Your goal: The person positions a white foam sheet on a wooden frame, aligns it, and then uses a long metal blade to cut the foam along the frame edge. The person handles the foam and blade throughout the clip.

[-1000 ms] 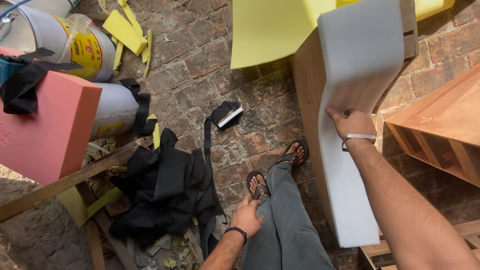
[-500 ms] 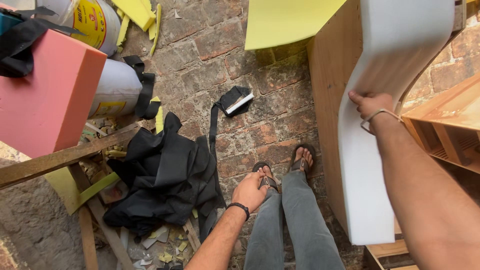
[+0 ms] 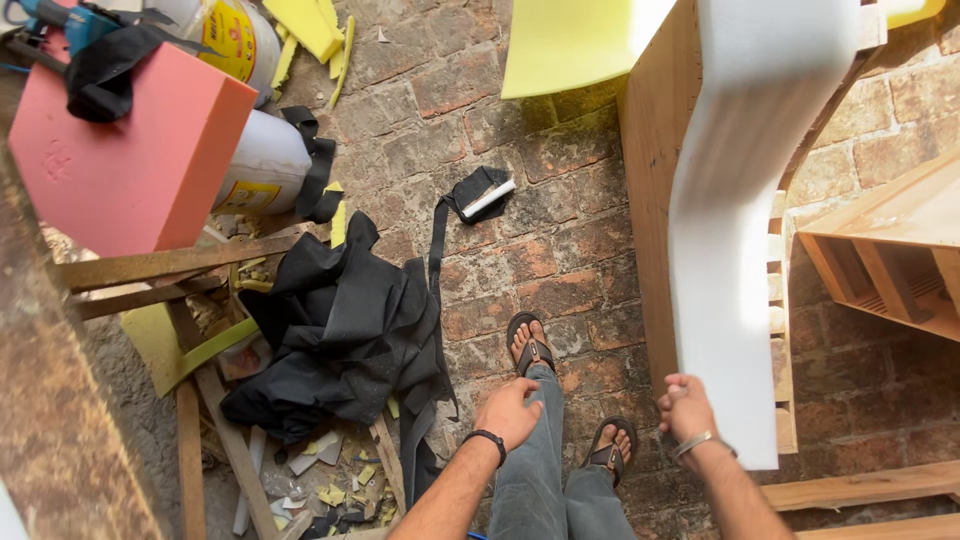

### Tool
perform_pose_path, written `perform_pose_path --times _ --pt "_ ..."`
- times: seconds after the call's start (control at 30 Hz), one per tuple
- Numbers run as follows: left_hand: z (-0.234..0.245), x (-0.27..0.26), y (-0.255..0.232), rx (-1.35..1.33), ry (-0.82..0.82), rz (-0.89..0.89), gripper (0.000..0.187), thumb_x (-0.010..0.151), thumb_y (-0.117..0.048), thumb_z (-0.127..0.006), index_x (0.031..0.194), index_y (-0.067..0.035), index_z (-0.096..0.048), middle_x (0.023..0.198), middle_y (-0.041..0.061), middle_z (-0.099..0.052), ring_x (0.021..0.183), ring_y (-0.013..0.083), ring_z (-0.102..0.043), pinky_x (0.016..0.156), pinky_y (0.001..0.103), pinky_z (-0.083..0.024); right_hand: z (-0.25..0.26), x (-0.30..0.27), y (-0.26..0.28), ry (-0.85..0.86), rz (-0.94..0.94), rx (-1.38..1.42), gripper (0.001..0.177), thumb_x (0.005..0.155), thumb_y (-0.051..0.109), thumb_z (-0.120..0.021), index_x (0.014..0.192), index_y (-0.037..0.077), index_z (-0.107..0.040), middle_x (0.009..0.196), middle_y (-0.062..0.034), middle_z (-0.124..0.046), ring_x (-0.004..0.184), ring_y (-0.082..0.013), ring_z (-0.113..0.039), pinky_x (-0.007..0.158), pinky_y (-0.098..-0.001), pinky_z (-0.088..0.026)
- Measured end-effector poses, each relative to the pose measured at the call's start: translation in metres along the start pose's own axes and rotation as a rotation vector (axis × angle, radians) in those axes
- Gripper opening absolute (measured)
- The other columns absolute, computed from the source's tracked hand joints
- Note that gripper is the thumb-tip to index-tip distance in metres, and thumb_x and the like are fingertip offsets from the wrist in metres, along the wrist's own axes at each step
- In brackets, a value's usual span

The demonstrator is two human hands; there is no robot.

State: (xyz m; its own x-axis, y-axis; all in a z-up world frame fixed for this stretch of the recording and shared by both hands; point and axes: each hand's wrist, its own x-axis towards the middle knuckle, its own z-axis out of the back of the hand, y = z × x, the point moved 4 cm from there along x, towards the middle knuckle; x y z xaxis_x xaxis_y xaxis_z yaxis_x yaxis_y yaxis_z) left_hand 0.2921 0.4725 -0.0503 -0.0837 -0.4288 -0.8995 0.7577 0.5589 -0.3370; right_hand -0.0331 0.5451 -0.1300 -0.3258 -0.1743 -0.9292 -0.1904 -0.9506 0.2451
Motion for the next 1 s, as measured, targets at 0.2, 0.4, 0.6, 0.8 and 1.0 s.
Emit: perform_pose_path --times 0.2,0.4,0.6,0.8,1.0 --pt "-0.035 -0.073 -0.032 -0.103 -0.037 -0.163 0.042 0.090 -0.027 -0.066 0.130 -0.013 -0.065 0.125 0.012 -0.071 0.119 0.0299 -0.066 0.102 0.042 -0.050 -0.003 -0.078 -0.037 0.137 0.193 0.048 0.016 0.106 0.020 -0.047 0.121 0.016 -0.051 0.069 -0.0020 -0.047 0.052 -0.0116 -0.039 0.045 -0.0303 -0.039" --pt "-0.046 -0.209 -0.088 -0.359 -0.185 -0.373 0.040 0.094 -0.027 -0.064 0.130 -0.011 -0.068 0.120 0.011 -0.074 0.111 0.0237 -0.072 0.097 0.037 -0.056 0.035 -0.215 0.047 0.308 0.353 0.001 0.020 0.107 0.026 -0.056 0.118 0.010 -0.055 0.066 -0.0017 -0.041 0.048 -0.0124 -0.034 0.041 -0.0307 -0.031" --pt "-0.031 -0.340 -0.129 -0.997 -0.187 -0.734 0.046 0.107 -0.029 -0.058 0.147 -0.009 -0.049 0.136 0.006 -0.063 0.127 0.0151 -0.061 0.104 0.033 -0.051 0.006 -0.395 0.103 0.880 0.436 0.105 0.028 0.097 0.015 -0.057 0.126 0.015 -0.055 0.078 -0.0001 -0.059 0.054 -0.0070 -0.043 0.044 -0.0238 -0.035" --pt "0.012 -0.432 -0.099 -1.026 -0.526 -0.744 0.050 0.111 -0.041 -0.053 0.149 -0.008 -0.053 0.131 0.013 -0.067 0.119 0.0216 -0.065 0.100 0.036 -0.055 -0.045 -0.528 0.104 1.006 0.661 -0.038 0.014 0.108 0.021 -0.047 0.120 0.015 -0.050 0.080 0.0008 -0.056 0.054 -0.0075 -0.044 0.043 -0.0236 -0.035" --pt "0.040 -0.517 0.069 -0.677 -1.098 -0.257 0.041 0.092 -0.030 -0.071 0.129 -0.013 -0.068 0.121 0.008 -0.074 0.095 0.0161 -0.077 0.082 0.036 -0.063 -0.078 -0.579 0.059 1.299 0.601 -0.266 0.021 0.112 0.026 -0.050 0.116 0.008 -0.060 0.068 0.0040 -0.043 0.050 -0.0072 -0.037 0.041 -0.0237 -0.032"
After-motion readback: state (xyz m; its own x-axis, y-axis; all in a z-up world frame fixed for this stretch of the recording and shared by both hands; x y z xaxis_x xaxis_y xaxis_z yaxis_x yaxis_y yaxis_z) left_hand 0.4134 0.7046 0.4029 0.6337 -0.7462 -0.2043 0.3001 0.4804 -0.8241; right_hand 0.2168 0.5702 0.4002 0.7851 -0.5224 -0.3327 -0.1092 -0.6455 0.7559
